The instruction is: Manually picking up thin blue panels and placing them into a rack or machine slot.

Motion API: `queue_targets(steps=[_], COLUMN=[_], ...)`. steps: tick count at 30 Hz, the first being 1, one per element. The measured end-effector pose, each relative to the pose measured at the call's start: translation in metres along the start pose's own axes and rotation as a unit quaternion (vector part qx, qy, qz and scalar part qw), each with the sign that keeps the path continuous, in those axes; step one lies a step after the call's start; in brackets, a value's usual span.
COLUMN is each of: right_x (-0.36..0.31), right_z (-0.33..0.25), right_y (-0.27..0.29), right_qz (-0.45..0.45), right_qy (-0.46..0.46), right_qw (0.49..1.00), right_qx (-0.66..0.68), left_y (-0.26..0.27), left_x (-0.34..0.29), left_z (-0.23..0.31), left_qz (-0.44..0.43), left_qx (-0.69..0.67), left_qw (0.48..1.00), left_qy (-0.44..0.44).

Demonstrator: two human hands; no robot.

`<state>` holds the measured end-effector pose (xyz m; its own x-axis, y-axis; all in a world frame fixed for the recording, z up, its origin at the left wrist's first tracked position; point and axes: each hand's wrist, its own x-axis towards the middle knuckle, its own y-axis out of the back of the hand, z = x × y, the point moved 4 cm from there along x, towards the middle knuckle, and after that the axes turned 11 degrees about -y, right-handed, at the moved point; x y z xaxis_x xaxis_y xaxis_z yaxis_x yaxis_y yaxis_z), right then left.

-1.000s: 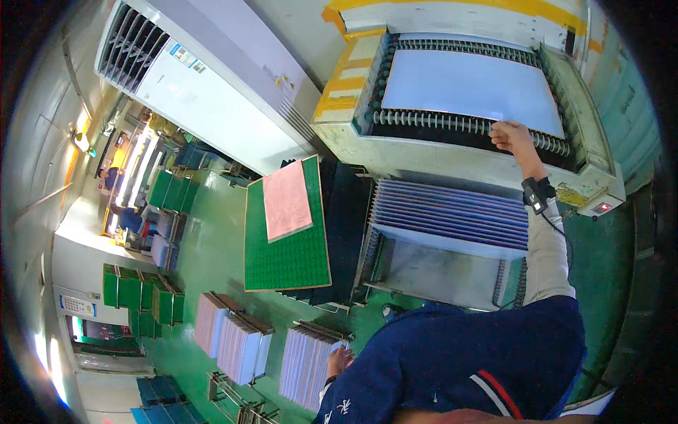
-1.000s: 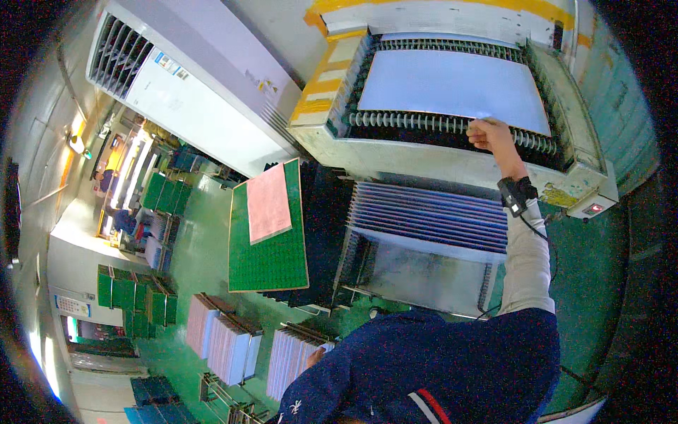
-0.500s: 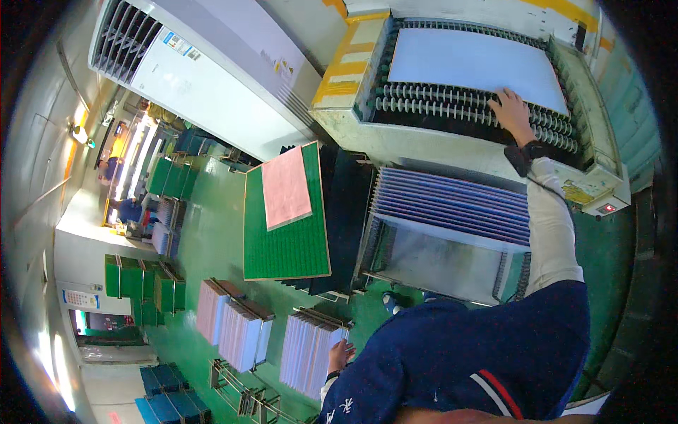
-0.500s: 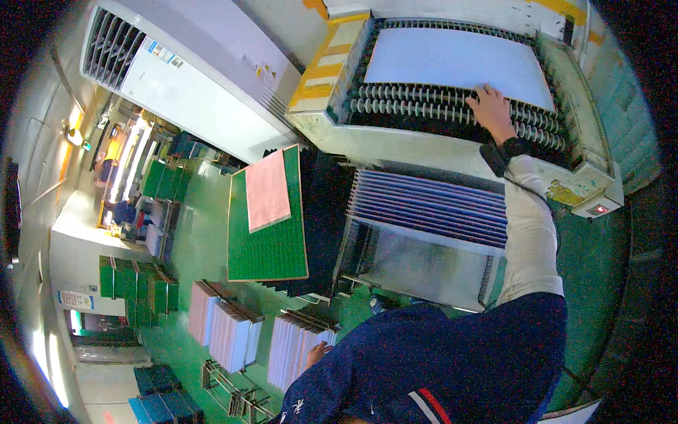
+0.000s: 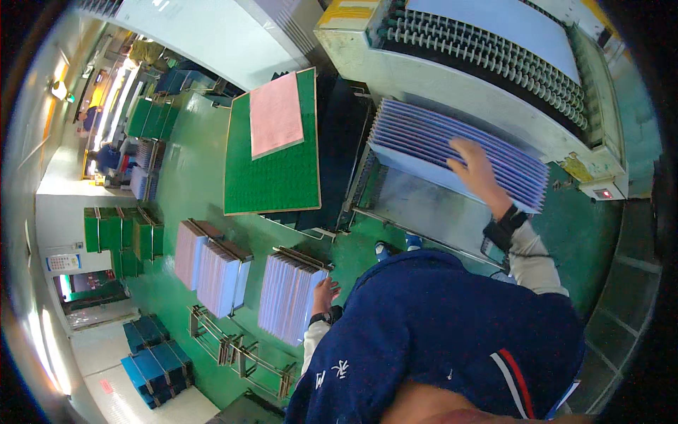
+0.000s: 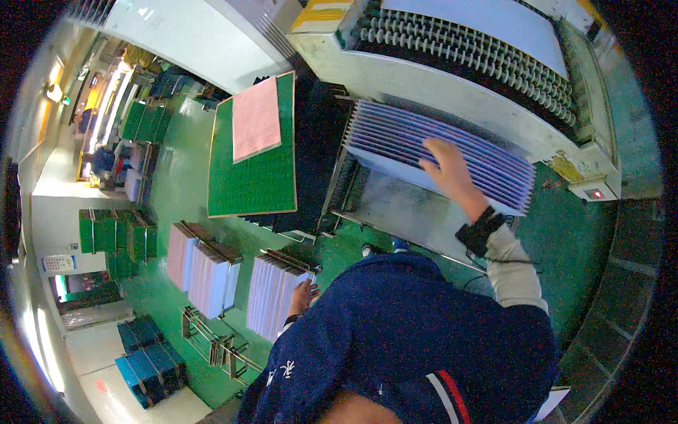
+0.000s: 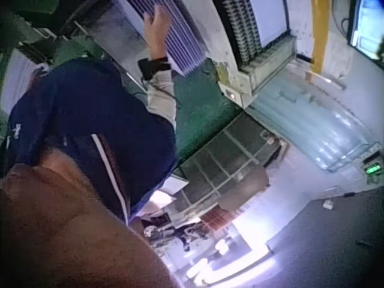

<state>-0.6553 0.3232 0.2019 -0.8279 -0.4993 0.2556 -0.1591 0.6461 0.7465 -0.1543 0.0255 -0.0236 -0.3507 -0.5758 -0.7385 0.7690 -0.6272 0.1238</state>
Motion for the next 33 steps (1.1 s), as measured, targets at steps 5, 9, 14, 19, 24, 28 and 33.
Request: queue_targets(steps=[5,9,14,19,24,28,33], right_x=[-0.063,-0.067,-0.051,-0.054,-0.047,-0.036,-0.014], right_z=[-0.003,-0.013,0.027,0.031,0.028,0.021,-0.022], right_y=[-0.037,-0.050,-0.068,-0.089,-0.093,-0.066,0.009], right_qz=[-0.047,-0.023,-0.016,-0.062,-0.100,-0.076,0.020], right_qy=[-0.045,-0.094,-0.105,-0.179,-0.185,-0.119,-0.092], right_qw=[0.995,0.990,0.983,0.961,0.938,0.951,0.970], right_qx=[-0.082,-0.101,-0.150,-0.204,-0.275,-0.274,-0.224], left_y=[0.013,0.031,0.049,0.077,0.094,0.106,0.103], left_x=[-0.003,-0.009,-0.016,-0.047,-0.053,-0.035,-0.015], left_z=[0.000,-0.022,-0.039,-0.058,-0.081,-0.094,-0.081], left_qz=[-0.021,-0.025,-0.004,0.073,0.100,0.105,0.089], left_qx=[0.001,-0.012,-0.026,-0.056,-0.086,-0.130,-0.119], left_qw=[1.000,1.000,1.000,0.996,0.991,0.986,0.989], left_qy=[0.000,0.012,0.008,0.015,0.016,0.014,0.019])
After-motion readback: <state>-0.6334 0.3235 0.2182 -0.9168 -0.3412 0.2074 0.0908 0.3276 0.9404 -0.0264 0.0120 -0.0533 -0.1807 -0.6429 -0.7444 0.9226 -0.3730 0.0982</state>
